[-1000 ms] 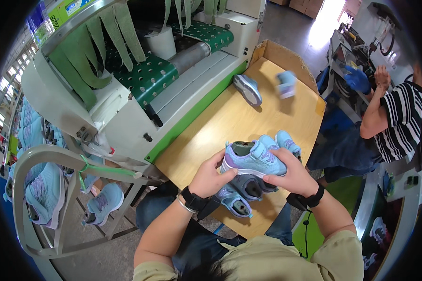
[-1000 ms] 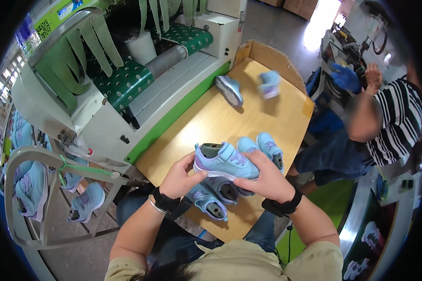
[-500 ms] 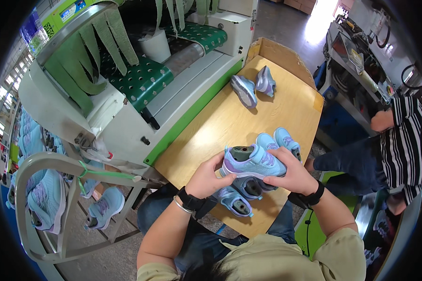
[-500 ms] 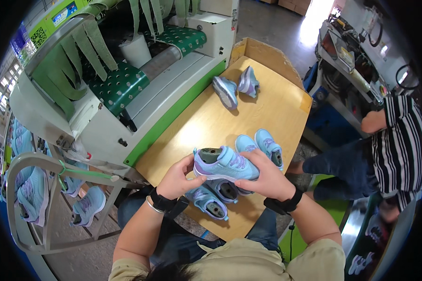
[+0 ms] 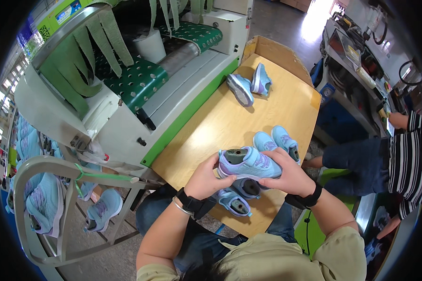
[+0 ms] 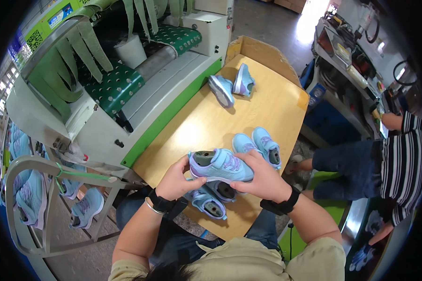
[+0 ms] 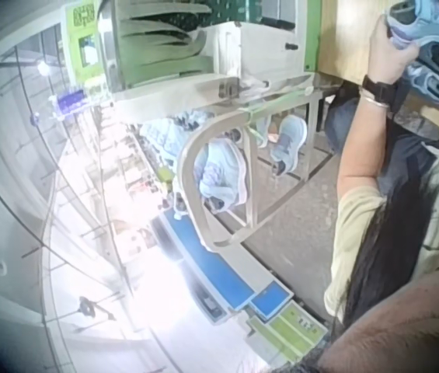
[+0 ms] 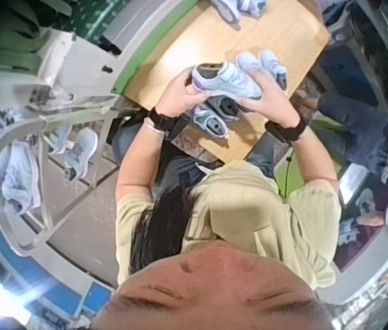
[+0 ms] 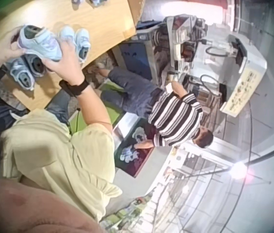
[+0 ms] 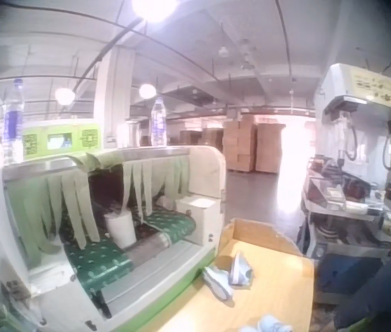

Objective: The person picks up light blue sneakers from a table, turns them over, and places them onto a conveyor belt. The person repeats this process for multiple pairs of shoes throughout the clip.

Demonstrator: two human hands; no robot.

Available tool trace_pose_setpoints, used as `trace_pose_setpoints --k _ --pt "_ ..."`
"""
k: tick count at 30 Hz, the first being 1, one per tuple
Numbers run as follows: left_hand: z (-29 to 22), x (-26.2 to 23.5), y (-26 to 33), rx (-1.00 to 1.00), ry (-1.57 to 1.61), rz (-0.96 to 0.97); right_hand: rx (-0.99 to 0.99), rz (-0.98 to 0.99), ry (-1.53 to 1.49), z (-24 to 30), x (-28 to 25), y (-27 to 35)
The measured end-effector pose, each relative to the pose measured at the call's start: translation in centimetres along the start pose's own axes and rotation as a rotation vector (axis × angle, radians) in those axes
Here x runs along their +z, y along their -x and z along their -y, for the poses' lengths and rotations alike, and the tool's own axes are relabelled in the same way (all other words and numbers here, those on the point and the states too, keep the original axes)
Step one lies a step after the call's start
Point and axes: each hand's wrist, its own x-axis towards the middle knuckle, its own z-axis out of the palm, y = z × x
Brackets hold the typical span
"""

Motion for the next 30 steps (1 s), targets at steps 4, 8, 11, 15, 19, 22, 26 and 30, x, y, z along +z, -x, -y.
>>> trace_pose_setpoints --k 4,8,11,15,19,22,26,30 --pt "-0.3 0.0 -0.1 -0.032 -0.061 -0.023 0.028 -0.036 -0.003 0.0 0.7 0.0" --pt "0.2 0.2 -0.2 -0.073 -0.051 -0.022 0.034 -0.013 -0.017 -0.1 0.7 -0.2" --pt "1.2 1.0 -0.2 0.014 0.051 -0.042 0.051 0.007 -0.031 -0.1 1.1 -0.2" --pt "1.4 1.3 -0.5 0.035 -0.063 -0.088 0.046 -0.001 -0.059 0.1 1.8 0.0" --pt "1.1 1.9 0.0 0.055 -0.139 -0.135 -0.102 -0.104 0.135 -0.4 2.4 -0.1" --pt "1.0 2.3 0.0 0.070 -0.129 -0.148 -0.073 -0.163 0.041 0.8 3.2 -0.2" --pt "0.7 2.4 0.0 0.064 -0.251 -0.138 -0.072 -0.214 0.133 0.0 4.9 -0.1" --pt "0.6 2.6 -0.1 0.022 -0.203 -0.140 -0.090 -0.228 0.118 -0.6 5.4 -0.2"
